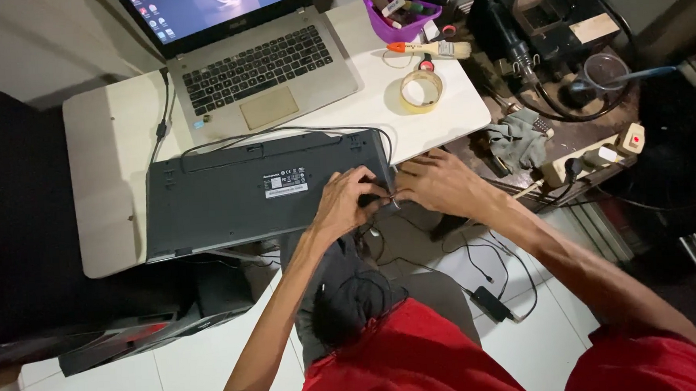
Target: Disassembling a laptop by prying the back cover and manipulating internal components using a small screwdriver.
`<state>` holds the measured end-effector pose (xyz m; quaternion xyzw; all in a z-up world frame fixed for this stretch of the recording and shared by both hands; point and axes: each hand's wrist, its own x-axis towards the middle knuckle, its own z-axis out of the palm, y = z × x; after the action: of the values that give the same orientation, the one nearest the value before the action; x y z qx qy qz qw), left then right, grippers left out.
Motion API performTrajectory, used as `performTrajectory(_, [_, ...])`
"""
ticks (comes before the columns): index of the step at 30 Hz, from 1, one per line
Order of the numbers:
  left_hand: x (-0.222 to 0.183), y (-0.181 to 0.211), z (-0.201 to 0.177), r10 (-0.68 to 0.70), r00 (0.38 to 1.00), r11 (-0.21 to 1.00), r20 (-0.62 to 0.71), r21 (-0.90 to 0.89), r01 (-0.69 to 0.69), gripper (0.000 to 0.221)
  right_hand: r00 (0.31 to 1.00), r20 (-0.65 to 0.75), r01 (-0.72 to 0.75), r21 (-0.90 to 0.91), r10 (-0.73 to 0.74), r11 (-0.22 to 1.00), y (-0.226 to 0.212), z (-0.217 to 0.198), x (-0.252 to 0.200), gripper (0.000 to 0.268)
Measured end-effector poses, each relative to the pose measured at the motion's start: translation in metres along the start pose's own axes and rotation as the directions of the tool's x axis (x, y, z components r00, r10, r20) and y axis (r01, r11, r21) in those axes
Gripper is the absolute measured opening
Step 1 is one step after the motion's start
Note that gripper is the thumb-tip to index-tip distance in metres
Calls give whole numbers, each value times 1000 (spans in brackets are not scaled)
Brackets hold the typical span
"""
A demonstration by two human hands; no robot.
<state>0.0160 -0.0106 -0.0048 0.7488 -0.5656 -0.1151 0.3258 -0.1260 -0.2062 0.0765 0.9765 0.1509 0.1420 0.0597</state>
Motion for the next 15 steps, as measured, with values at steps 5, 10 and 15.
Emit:
performTrajectory(5, [4, 12, -7, 9, 999, 997, 51, 78, -13, 13, 966, 125, -255, 334, 226, 907, 18, 0, -13, 23])
performTrajectory(10, [6, 18, -10, 29, 996, 994, 82, 101, -37, 14, 882, 78, -448, 447, 465, 774, 49, 31, -22, 25])
performTrajectory(15, [8, 18, -12, -5, 998, 1000, 67, 20, 4, 13, 776, -34, -593, 302, 630, 746, 83, 75, -12, 45])
